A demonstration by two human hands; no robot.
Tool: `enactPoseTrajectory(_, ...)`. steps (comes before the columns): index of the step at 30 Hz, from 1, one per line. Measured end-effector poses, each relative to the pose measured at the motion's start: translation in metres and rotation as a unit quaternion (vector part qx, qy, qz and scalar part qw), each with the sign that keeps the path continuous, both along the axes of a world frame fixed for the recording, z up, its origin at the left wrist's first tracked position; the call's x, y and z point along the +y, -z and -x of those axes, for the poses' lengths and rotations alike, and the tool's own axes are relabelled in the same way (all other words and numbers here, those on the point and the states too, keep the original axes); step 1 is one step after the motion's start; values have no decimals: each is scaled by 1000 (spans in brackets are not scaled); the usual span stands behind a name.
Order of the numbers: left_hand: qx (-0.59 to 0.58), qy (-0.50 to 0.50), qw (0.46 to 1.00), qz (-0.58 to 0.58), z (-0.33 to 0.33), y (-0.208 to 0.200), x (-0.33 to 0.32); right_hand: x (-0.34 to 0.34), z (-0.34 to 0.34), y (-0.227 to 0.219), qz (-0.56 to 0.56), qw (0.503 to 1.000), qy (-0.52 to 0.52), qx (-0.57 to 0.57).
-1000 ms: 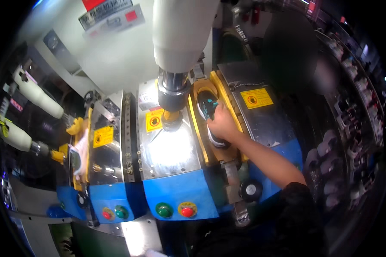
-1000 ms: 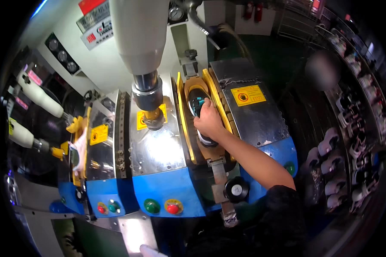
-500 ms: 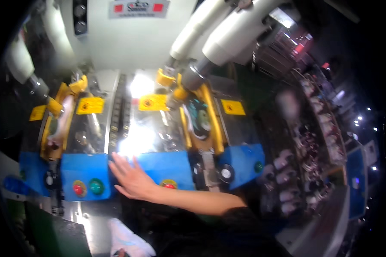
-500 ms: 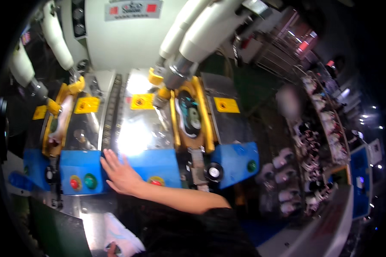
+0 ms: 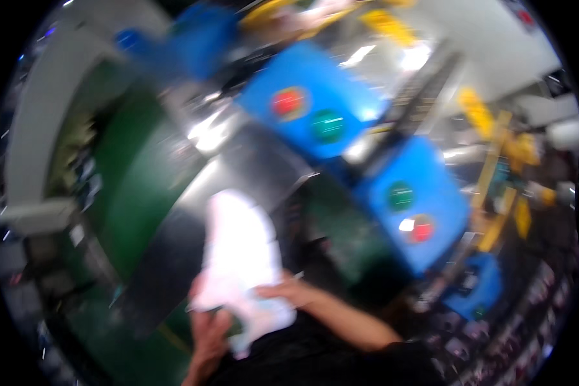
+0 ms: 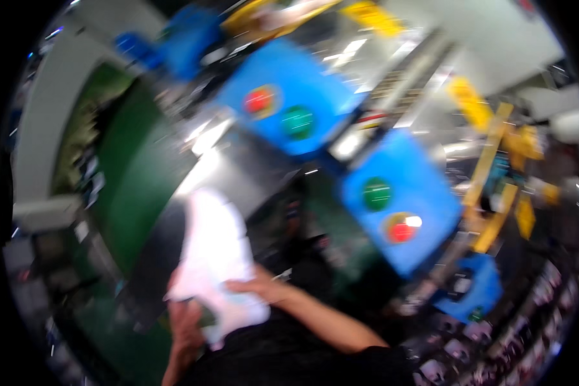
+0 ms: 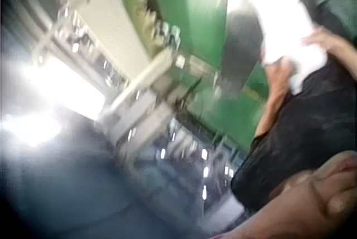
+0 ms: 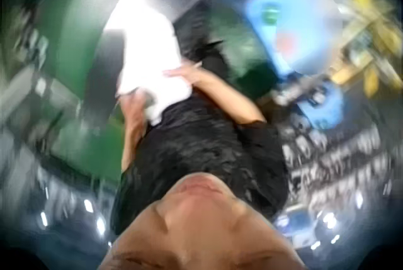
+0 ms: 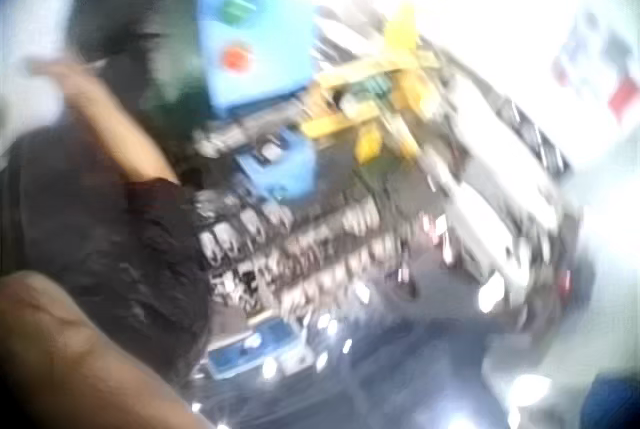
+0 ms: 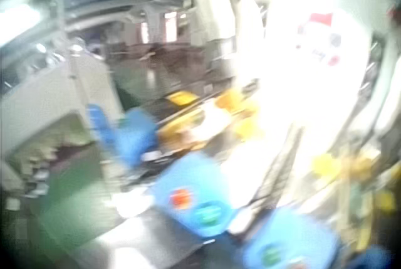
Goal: The person operates a shoe-lasting machine to shape shoe uppers, moves finished components through a heat-curing tunnel, and places them onto a multi-tiered drying rack.
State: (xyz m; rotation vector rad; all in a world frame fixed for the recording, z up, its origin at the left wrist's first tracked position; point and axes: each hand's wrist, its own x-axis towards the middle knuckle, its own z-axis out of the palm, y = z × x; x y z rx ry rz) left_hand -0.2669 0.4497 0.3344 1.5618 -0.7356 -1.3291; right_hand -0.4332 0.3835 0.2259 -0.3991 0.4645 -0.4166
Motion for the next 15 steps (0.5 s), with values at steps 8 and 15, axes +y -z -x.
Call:
enactPoseTrajectory(8, -197, 265, 895, 300, -69, -23, -73, 22, -47, -17, -230, 972, 0, -50)
enactPoseTrajectory(15, -32, 324, 923, 205, -112, -16, -117, 57, -132, -20, -256, 919, 250, -163)
